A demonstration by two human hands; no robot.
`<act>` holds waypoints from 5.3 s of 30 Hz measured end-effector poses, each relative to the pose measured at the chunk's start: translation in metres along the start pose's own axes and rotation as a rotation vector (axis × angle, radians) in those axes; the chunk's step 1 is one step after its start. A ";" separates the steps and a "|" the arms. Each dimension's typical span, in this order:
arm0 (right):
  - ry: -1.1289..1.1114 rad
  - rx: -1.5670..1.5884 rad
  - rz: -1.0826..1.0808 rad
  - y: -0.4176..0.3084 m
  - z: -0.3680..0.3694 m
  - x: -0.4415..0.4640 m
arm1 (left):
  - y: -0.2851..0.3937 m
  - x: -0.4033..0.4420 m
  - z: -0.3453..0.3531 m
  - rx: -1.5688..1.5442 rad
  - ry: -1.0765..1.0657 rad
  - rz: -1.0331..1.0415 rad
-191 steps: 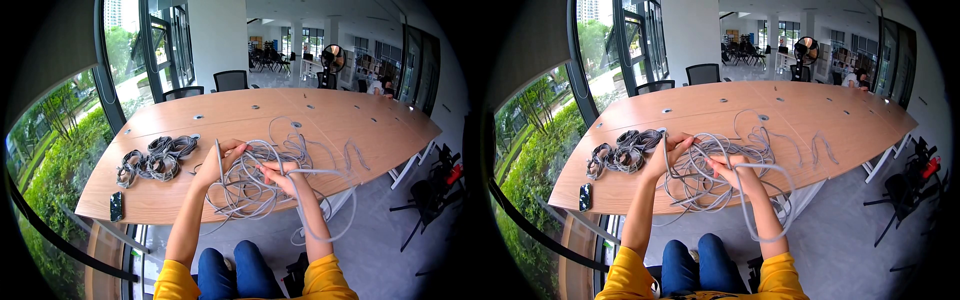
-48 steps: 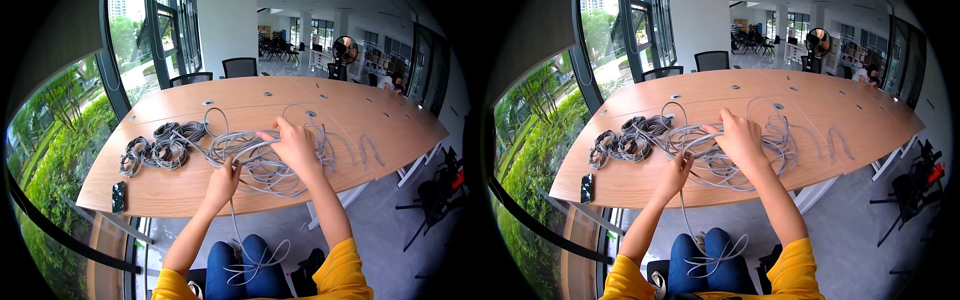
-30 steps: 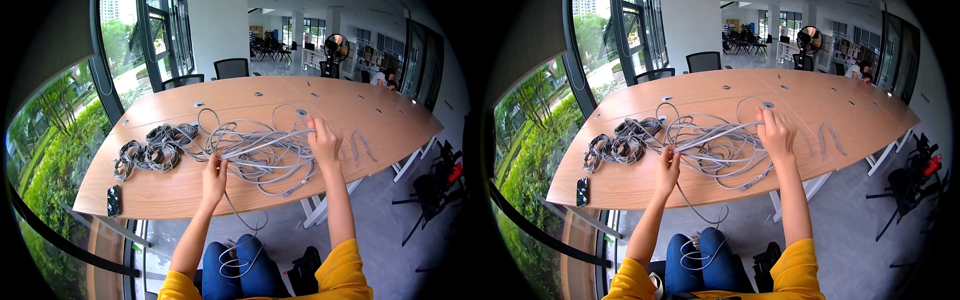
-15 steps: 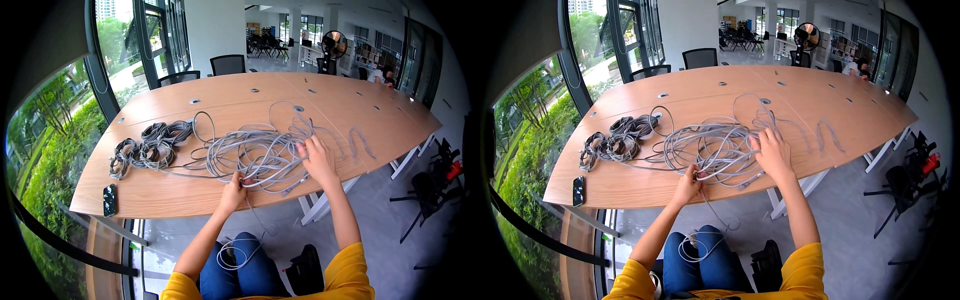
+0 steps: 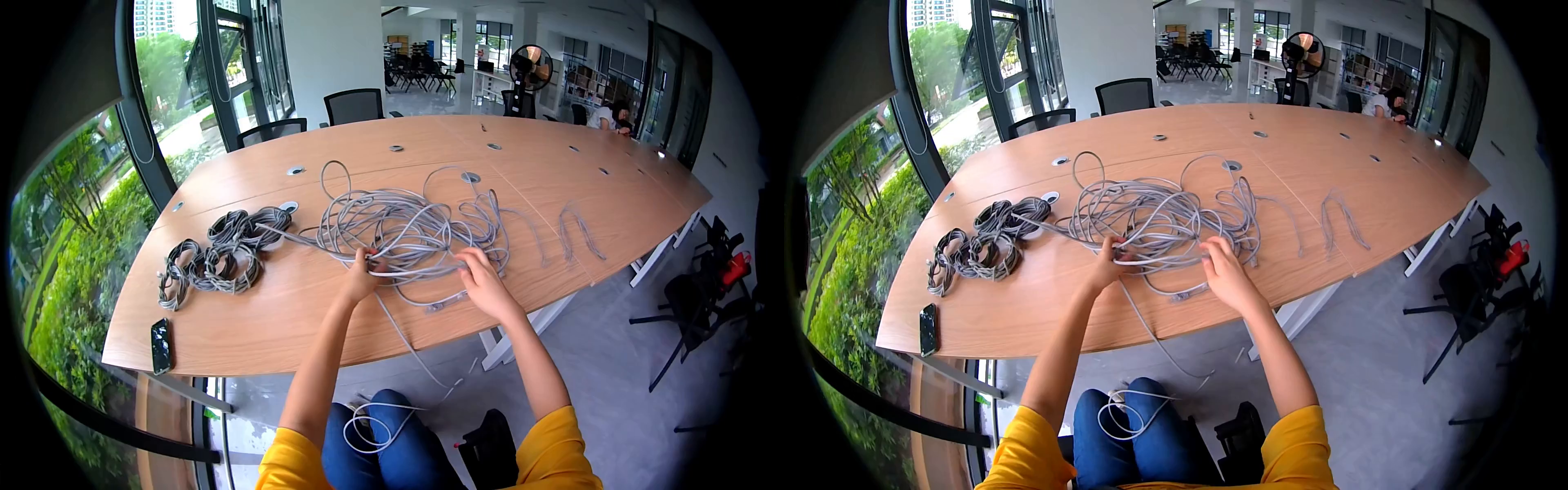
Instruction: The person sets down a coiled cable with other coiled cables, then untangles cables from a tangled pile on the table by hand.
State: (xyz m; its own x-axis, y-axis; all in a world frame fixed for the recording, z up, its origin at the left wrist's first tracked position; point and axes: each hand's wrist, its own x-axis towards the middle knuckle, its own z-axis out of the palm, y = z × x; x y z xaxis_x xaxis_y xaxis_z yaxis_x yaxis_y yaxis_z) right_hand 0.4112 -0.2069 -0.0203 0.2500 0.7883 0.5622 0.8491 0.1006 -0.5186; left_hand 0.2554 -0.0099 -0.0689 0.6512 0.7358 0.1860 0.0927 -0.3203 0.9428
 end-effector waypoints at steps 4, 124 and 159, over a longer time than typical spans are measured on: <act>0.033 0.050 0.063 -0.009 -0.005 -0.003 | -0.010 -0.006 -0.016 0.042 -0.037 0.001; -0.045 -0.077 0.191 -0.083 0.030 -0.039 | 0.107 -0.303 -0.165 -0.780 0.187 0.297; 0.712 0.829 0.207 -0.176 -0.060 -0.080 | 0.087 -0.294 -0.147 -0.300 -0.270 -0.063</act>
State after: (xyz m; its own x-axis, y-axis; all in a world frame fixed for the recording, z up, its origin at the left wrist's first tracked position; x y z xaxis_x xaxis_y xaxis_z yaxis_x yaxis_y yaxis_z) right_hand 0.2696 -0.3244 0.0648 0.7867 0.3349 0.5187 0.2526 0.5920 -0.7653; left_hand -0.0390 -0.1662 -0.0013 0.8295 0.5523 0.0831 -0.0587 -0.0617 0.9964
